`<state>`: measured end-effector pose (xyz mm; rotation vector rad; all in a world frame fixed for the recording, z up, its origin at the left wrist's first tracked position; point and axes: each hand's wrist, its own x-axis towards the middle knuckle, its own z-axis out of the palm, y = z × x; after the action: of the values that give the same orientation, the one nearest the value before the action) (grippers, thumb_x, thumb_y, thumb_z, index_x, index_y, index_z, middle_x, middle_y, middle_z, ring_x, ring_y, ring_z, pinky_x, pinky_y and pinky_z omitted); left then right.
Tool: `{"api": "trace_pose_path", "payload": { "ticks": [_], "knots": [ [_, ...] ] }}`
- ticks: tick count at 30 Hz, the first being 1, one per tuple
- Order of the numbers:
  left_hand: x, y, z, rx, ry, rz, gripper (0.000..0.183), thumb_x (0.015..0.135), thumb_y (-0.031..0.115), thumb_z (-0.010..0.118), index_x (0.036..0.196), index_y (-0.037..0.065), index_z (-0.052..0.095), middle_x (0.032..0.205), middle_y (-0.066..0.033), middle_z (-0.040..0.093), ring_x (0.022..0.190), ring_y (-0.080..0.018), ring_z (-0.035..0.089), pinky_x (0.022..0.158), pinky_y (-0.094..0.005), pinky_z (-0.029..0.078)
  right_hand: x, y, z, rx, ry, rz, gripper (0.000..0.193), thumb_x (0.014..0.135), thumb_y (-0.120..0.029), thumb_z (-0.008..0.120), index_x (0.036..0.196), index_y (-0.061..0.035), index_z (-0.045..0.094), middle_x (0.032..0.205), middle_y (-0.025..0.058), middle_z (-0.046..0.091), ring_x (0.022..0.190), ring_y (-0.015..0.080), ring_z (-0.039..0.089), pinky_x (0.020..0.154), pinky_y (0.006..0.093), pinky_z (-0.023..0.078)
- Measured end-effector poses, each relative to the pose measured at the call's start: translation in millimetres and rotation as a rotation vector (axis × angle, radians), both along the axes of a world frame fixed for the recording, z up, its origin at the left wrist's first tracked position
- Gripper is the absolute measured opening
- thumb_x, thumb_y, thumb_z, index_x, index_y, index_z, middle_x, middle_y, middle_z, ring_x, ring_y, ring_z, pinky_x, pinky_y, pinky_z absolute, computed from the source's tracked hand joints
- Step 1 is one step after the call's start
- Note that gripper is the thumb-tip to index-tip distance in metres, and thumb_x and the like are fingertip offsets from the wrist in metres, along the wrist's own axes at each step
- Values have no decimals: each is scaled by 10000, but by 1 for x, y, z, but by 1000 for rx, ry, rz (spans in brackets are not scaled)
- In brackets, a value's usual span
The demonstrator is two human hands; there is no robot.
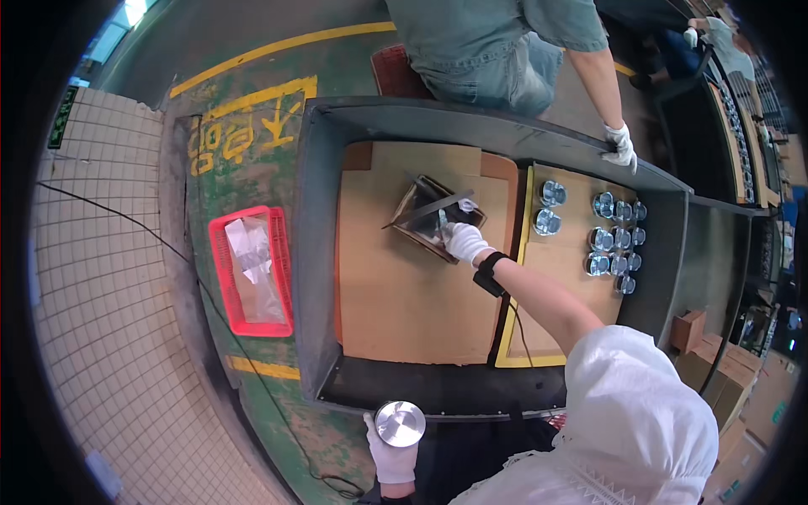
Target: Inspecting and sorting metal pistons on a factory floor.
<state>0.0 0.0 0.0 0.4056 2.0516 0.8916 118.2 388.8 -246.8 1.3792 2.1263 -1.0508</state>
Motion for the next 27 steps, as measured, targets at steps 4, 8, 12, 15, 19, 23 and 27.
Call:
{"api": "trace_pose_path", "payload": {
  "ticks": [4, 8, 12, 15, 19, 23, 27],
  "knots": [
    [-3, 12, 14, -51, -9, 138, 894, 692, 110, 826, 1405, 20, 295, 1178, -150, 580, 1063, -237, 595, 952, -386, 484, -6, -5, -16, 288, 360, -500, 200, 868, -175, 574, 1030, -66, 617, 956, 210, 656, 849, 376, 639, 734, 459, 512],
    [-13, -26, -22, 47, -399, 686, 943, 661, 64, 808, 1417, 48, 245, 1199, -131, 557, 1090, -228, 574, 966, -369, 470, -23, 9, -27, 169, 115, -445, 232, 869, -143, 569, 1054, -8, 607, 967, 222, 660, 880, 363, 654, 767, 428, 537],
    [-11, 5, 4, -118, -91, 224, 937, 667, 77, 807, 1417, 57, 245, 1192, -127, 559, 1100, -223, 567, 985, -371, 455, -39, 16, -35, 222, -103, -472, 235, 939, -147, 447, 1037, -29, 625, 937, 192, 679, 877, 327, 672, 757, 403, 562],
    [-16, -20, -6, 124, -572, 984, 945, 666, 82, 808, 1418, 62, 236, 1215, -120, 544, 1103, -216, 564, 988, -362, 452, -29, 21, -30, 237, 3, -476, 288, 909, -233, 518, 1073, -31, 641, 1097, 210, 637, 982, 346, 643, 830, 411, 538],
    [-5, -17, 9, -280, 246, -94, 915, 682, 79, 802, 1407, 57, 244, 1218, -120, 542, 1104, -207, 561, 986, -358, 452, -30, 8, -19, 213, -104, -329, 346, 952, -248, 403, 1142, -41, 605, 1198, 192, 606, 1097, 317, 594, 896, 389, 493],
    [-2, 11, 16, -138, -132, 419, 1105, 560, 221, 902, 1427, -48, 272, 1144, -178, 571, 1057, -285, 597, 910, -374, 484, -30, 6, -22, 79, -1, -614, 384, 971, -247, 342, 1149, -31, 604, 1191, 194, 608, 1128, 322, 575, 921, 383, 479],
    [-7, -10, -2, 110, -477, 986, 1049, 588, 219, 889, 1407, -60, 298, 1129, -181, 588, 1030, -298, 613, 891, -383, 490, -25, 5, -49, 243, -25, -521, 322, 926, -104, 376, 1072, -34, 655, 1089, 182, 655, 1008, 321, 638, 846, 384, 518]
  ]
}}
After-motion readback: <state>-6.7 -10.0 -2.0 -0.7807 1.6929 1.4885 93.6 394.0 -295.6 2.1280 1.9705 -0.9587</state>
